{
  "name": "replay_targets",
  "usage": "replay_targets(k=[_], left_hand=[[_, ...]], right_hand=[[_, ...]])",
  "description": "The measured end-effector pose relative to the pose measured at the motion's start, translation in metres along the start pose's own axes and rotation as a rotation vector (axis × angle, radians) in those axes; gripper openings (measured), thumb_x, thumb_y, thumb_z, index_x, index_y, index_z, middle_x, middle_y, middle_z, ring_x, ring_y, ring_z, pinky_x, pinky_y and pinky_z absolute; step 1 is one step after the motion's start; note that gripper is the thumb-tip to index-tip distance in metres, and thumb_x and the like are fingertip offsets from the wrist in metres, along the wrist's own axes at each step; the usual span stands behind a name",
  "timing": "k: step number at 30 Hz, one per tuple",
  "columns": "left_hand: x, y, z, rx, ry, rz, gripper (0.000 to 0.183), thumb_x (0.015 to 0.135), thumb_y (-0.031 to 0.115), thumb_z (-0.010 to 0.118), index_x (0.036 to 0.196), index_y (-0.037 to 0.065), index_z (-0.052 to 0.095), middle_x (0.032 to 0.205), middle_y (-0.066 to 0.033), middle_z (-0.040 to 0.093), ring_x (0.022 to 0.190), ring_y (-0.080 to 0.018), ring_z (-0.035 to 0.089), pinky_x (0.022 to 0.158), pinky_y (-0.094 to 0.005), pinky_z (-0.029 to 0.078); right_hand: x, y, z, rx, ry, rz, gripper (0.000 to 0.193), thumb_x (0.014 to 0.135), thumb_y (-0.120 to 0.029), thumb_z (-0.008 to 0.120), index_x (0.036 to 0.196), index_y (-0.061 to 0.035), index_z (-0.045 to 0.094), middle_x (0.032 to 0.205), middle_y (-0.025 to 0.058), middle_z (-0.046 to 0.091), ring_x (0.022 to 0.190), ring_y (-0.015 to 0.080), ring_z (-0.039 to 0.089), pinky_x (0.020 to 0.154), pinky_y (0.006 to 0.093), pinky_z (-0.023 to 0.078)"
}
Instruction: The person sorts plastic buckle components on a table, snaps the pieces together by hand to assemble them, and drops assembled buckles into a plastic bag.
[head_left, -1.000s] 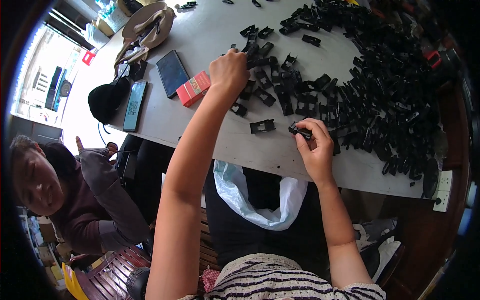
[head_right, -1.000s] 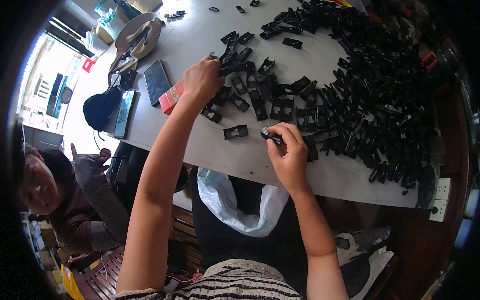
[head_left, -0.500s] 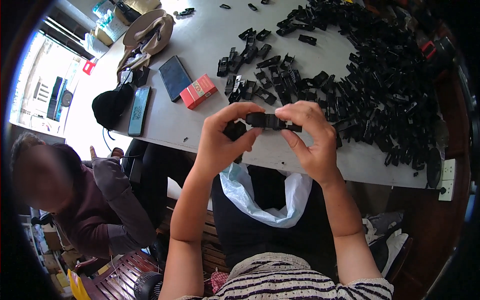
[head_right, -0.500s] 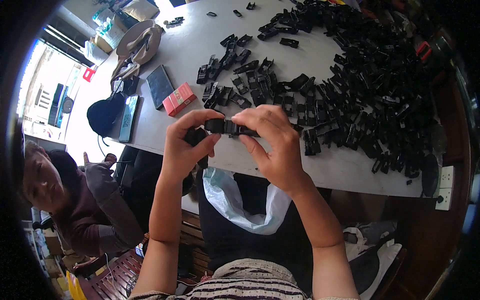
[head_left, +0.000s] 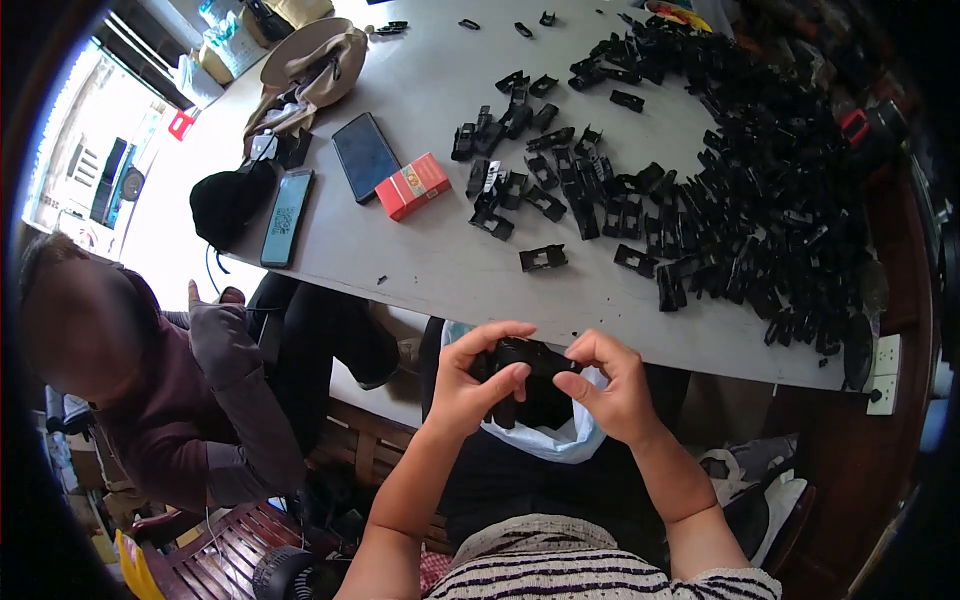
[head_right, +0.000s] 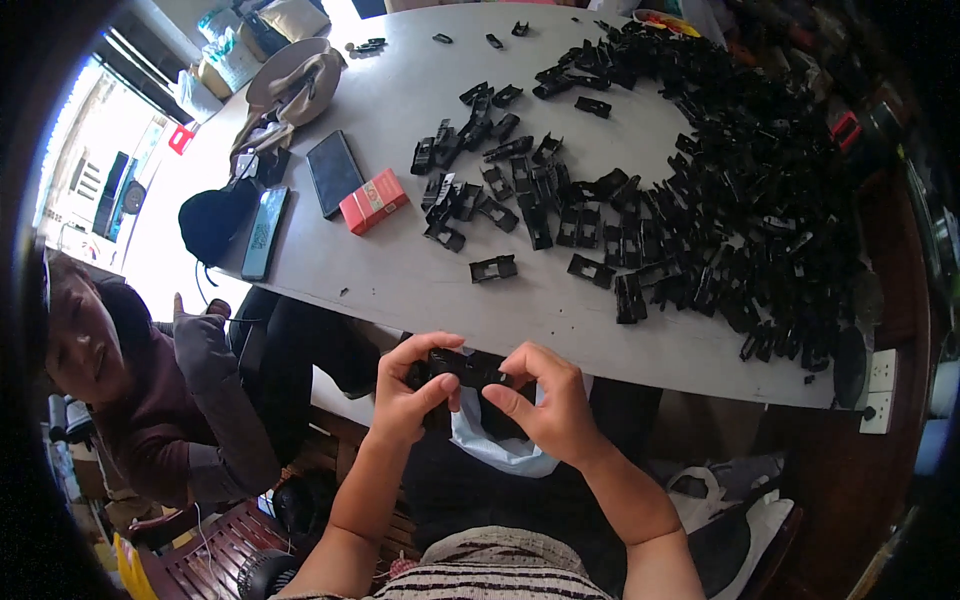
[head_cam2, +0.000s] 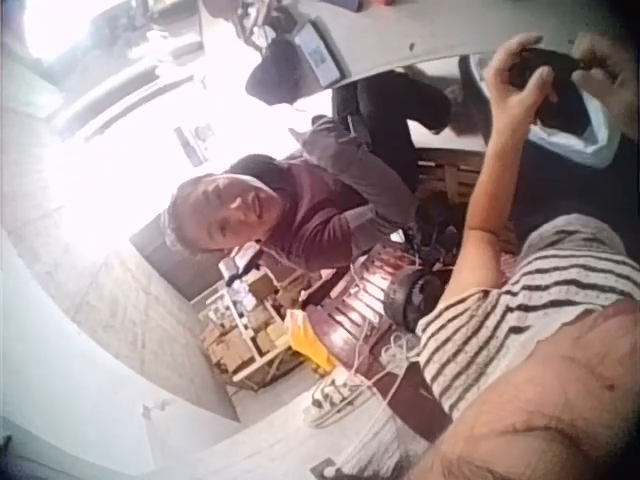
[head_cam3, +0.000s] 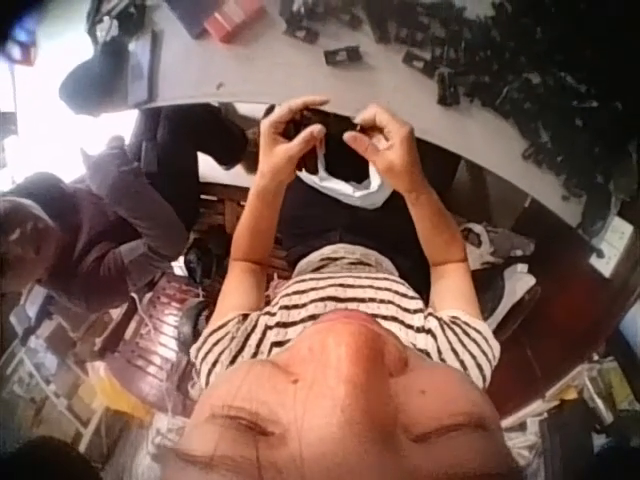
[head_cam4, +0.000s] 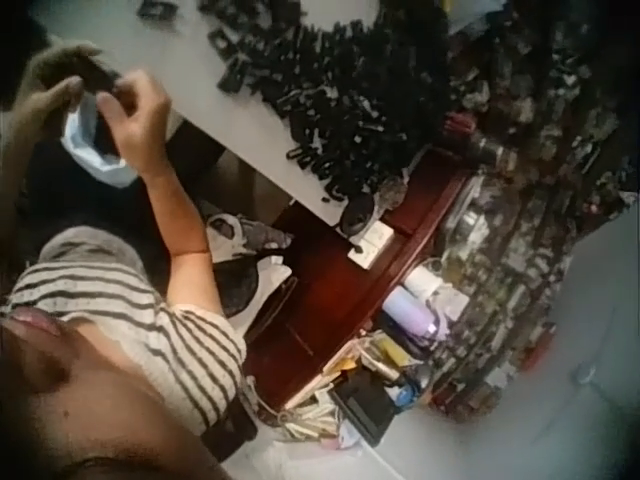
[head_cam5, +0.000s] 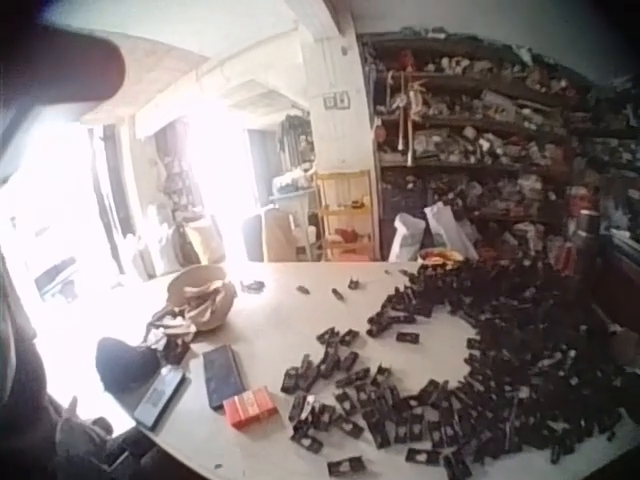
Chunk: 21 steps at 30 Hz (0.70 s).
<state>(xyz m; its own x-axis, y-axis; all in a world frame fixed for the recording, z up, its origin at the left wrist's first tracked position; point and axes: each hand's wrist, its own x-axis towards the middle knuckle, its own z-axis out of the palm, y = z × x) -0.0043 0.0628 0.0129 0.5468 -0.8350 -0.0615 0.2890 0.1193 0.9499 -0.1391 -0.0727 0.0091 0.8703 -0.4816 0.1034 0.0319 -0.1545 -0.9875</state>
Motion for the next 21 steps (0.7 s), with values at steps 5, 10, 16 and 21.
replay_targets(k=[5, 10, 16, 21], left_hand=[[-0.009, -0.021, -0.008, 0.156, 0.045, -0.069, 0.029, 0.081, 0.004, 0.067, 0.108, 0.001, 0.06, 0.092, -0.0059, 0.063, 0.071, -0.0115, 0.061, 0.065, -0.0225, 0.048], [0.029, -0.001, 0.0, 0.831, -0.152, 0.403, 0.027, 0.072, 0.003, 0.069, 0.098, 0.005, 0.065, 0.096, -0.0105, 0.064, 0.092, -0.0253, 0.06, 0.081, -0.0327, 0.047], [0.171, 0.022, -0.007, 1.064, 0.076, 0.715, 0.014, 0.075, 0.001, 0.06, 0.089, 0.004, 0.063, 0.086, -0.0112, 0.063, 0.082, -0.0301, 0.06, 0.071, -0.0375, 0.047], [0.266, -0.004, 0.011, 1.363, 0.108, 0.574, 0.028, 0.075, 0.005, 0.061, 0.103, 0.008, 0.06, 0.099, -0.0132, 0.062, 0.086, -0.0343, 0.061, 0.076, -0.041, 0.049]], right_hand=[[0.047, 0.004, -0.013, -0.258, -0.052, -0.276, 0.025, 0.079, -0.014, 0.07, 0.094, 0.0002, 0.057, 0.092, 0.0111, 0.058, 0.079, 0.0206, 0.058, 0.069, 0.0297, 0.047], [0.101, 0.033, -0.011, -1.077, 0.006, -0.406, 0.031, 0.076, -0.005, 0.066, 0.104, -0.0014, 0.056, 0.103, 0.0138, 0.053, 0.093, 0.0284, 0.058, 0.072, 0.0373, 0.051], [0.07, 0.026, -0.012, -0.515, 0.098, -0.199, 0.03, 0.073, 0.001, 0.068, 0.1, 0.0009, 0.053, 0.097, 0.0127, 0.054, 0.087, 0.0267, 0.061, 0.072, 0.035, 0.052], [0.037, 0.041, -0.012, -0.351, 0.235, -0.199, 0.029, 0.073, 0.004, 0.067, 0.098, 0.0006, 0.054, 0.098, 0.0122, 0.057, 0.086, 0.0211, 0.062, 0.072, 0.0293, 0.052]])
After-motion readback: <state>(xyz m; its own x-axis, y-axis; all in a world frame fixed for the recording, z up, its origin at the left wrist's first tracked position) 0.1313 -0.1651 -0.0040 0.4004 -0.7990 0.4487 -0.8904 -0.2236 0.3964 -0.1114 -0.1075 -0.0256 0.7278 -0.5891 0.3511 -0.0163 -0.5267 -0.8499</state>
